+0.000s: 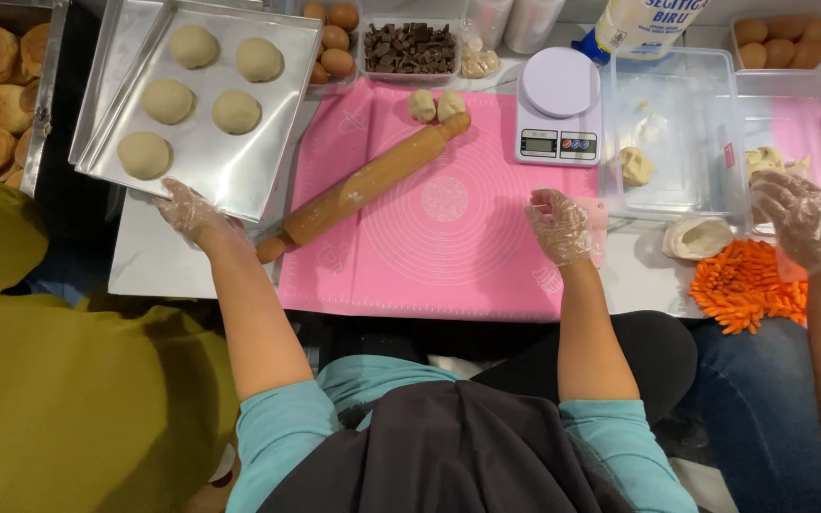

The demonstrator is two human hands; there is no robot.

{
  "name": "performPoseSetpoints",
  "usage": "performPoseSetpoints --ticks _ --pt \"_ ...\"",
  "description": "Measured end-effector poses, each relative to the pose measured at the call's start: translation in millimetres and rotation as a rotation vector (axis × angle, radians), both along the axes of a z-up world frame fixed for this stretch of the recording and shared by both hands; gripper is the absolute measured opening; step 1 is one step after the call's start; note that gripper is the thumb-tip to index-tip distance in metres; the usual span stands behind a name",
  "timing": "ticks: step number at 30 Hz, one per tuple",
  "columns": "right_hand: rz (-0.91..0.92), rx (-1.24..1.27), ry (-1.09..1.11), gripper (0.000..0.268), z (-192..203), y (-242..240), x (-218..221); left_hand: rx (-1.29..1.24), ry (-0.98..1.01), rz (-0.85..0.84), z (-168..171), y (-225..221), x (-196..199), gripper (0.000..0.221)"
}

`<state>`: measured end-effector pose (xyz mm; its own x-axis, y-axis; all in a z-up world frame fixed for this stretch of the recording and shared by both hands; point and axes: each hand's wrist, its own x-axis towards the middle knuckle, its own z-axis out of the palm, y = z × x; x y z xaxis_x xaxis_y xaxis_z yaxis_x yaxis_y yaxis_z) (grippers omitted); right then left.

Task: The person is shaping small pieces of dough into balls and flattening some with a rolling pin on a pink mat.

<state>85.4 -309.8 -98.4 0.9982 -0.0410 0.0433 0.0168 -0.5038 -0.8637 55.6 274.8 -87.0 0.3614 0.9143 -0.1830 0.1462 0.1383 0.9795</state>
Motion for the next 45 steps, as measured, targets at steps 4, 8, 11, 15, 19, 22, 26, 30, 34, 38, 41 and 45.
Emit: performPoseSetpoints --ticks 4,8,11,15,19,22,26,30,34,38,41,45 --pt "0.0 -0.056 0.031 0.026 -19 2 8 -0.028 -0.077 0.023 12 -4 -9 0.067" --pt "0.045 -0.261 -0.072 0.025 -25 8 14 -0.071 -0.187 0.052 22 -17 -20 0.07" --pt "0.053 -0.274 -0.181 0.026 -22 22 9 -0.096 -0.259 0.075 32 -24 -24 0.072" --pt "0.048 -0.516 -0.281 0.034 -18 27 -1 -0.135 -0.371 0.107 46 -28 -30 0.075" --pt "0.053 -0.696 -0.238 0.044 18 49 -16 -0.162 -0.436 0.129 58 -37 -39 0.077" --pt "0.118 -0.772 -0.105 0.051 32 55 -16 -0.189 -0.503 0.15 64 -47 -50 0.079" --pt "0.177 -0.895 0.047 0.06 33 56 -11 -0.162 -0.581 0.143 70 -71 -75 0.053" --pt "0.227 -0.951 0.14 0.063 48 54 -8 0.491 -0.173 0.423 23 -106 -88 0.046" --pt "0.238 -0.938 0.071 0.057 37 36 -2 0.942 -0.617 0.248 8 -146 -30 0.021" --pt "0.128 -0.847 -0.16 0.046 16 32 -1 1.116 -0.327 -0.872 88 -190 35 0.032" --pt "0.112 -0.781 -0.344 0.042 25 34 -7 0.555 0.205 -1.13 156 -238 80 0.05" --pt "0.097 -0.694 -0.568 0.04 24 34 -5 -0.007 0.46 -1.116 226 -280 89 0.092"
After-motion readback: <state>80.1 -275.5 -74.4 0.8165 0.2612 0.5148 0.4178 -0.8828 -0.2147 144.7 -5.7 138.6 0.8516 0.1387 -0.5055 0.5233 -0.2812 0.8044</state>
